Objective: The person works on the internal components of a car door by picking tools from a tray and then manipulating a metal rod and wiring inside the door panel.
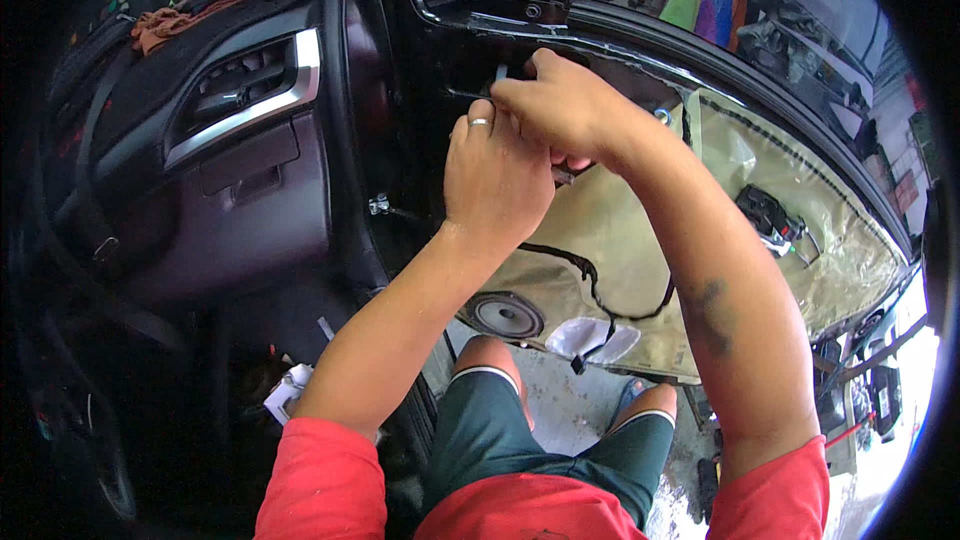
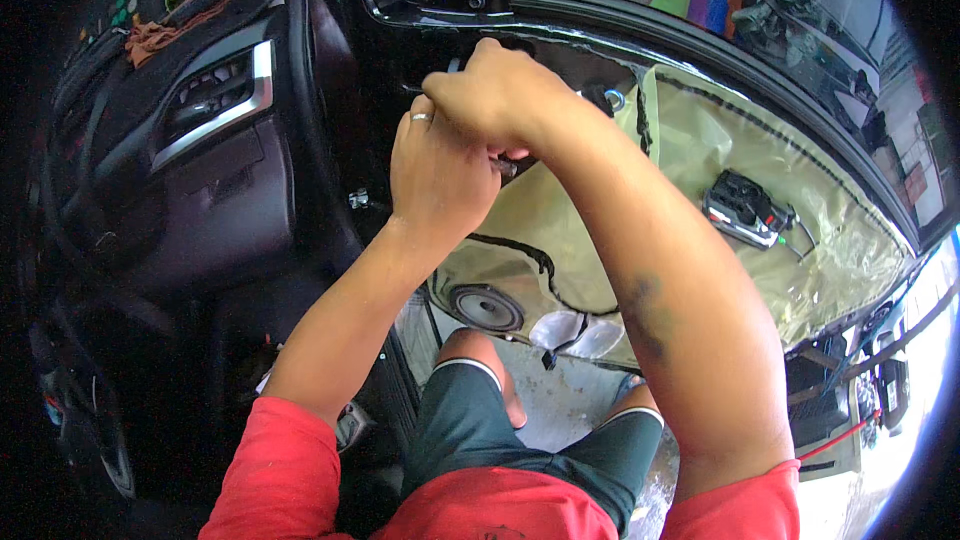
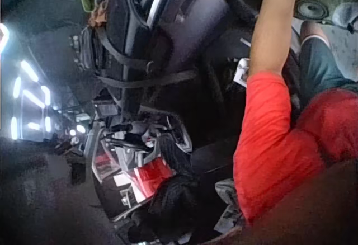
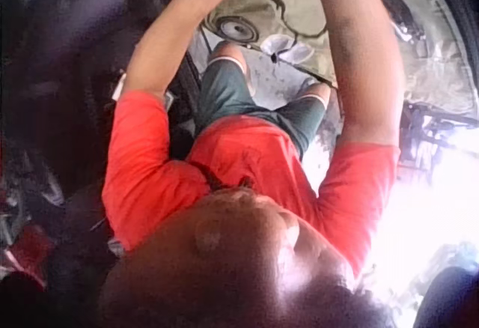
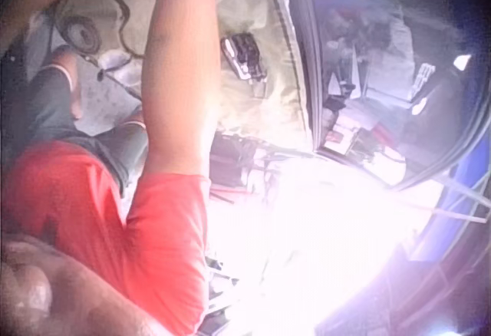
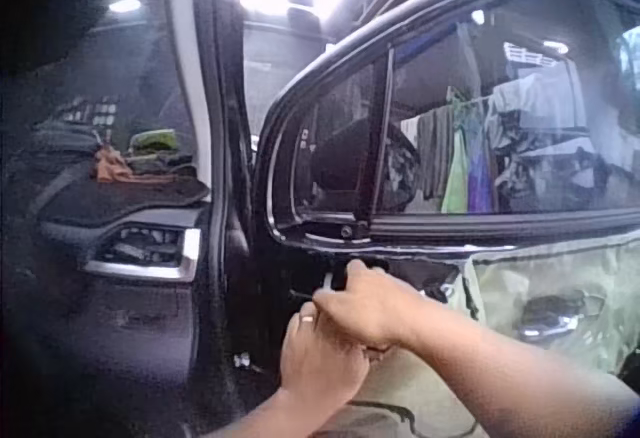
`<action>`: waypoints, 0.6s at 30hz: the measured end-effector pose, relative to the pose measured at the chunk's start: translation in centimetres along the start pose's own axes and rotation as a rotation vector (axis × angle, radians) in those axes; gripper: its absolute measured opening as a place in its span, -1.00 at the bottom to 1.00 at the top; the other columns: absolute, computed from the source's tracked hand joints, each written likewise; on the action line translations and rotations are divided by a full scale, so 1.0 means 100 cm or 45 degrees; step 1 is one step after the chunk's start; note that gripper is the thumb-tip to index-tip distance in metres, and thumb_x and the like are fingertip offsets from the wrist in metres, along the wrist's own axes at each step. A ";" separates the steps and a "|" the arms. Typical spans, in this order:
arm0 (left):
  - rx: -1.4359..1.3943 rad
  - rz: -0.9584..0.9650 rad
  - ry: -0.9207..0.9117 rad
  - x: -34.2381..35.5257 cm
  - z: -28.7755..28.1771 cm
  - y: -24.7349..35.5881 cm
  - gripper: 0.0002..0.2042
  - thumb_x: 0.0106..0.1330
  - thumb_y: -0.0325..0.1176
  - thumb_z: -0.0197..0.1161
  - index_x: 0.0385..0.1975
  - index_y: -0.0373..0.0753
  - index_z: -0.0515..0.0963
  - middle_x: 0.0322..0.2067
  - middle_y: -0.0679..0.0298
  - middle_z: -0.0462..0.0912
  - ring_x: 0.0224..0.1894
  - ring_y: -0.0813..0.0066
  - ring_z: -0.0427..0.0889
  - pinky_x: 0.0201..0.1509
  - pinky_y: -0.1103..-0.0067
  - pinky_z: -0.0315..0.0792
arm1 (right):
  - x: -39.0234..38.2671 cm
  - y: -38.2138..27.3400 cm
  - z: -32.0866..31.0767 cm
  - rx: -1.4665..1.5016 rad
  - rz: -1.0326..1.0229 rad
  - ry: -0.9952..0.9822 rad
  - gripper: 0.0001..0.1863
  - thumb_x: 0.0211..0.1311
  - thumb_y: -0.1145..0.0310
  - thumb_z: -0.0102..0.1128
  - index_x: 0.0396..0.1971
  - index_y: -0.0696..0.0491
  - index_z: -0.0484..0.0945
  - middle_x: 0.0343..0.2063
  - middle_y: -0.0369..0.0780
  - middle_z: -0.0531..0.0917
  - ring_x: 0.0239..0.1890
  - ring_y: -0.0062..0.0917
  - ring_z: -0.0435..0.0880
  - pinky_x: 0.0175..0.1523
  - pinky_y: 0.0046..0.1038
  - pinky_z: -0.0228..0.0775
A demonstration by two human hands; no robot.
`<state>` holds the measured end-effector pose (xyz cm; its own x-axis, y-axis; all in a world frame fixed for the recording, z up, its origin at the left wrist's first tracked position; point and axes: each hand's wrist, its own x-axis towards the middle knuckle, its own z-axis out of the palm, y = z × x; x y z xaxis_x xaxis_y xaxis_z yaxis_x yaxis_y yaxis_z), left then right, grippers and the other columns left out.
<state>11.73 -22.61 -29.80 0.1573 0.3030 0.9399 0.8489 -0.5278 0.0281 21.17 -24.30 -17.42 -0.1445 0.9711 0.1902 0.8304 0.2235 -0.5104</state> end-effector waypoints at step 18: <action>-0.037 0.004 0.075 -0.009 -0.001 0.006 -0.77 0.15 -0.53 0.29 -0.16 -0.27 0.63 -0.19 0.01 0.68 -0.05 -0.12 0.59 -0.02 0.11 0.42 | 0.007 -0.009 0.007 -0.318 0.000 0.123 -0.09 0.07 -0.17 0.34 0.29 0.24 0.56 0.11 0.19 0.67 0.14 -0.04 0.72 0.25 -0.23 0.59</action>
<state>11.98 -23.29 -30.61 0.1292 0.2550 0.9583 0.8333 -0.5517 0.0344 19.90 -23.72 -17.44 -0.1022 0.9559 0.2753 0.9391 0.1840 -0.2903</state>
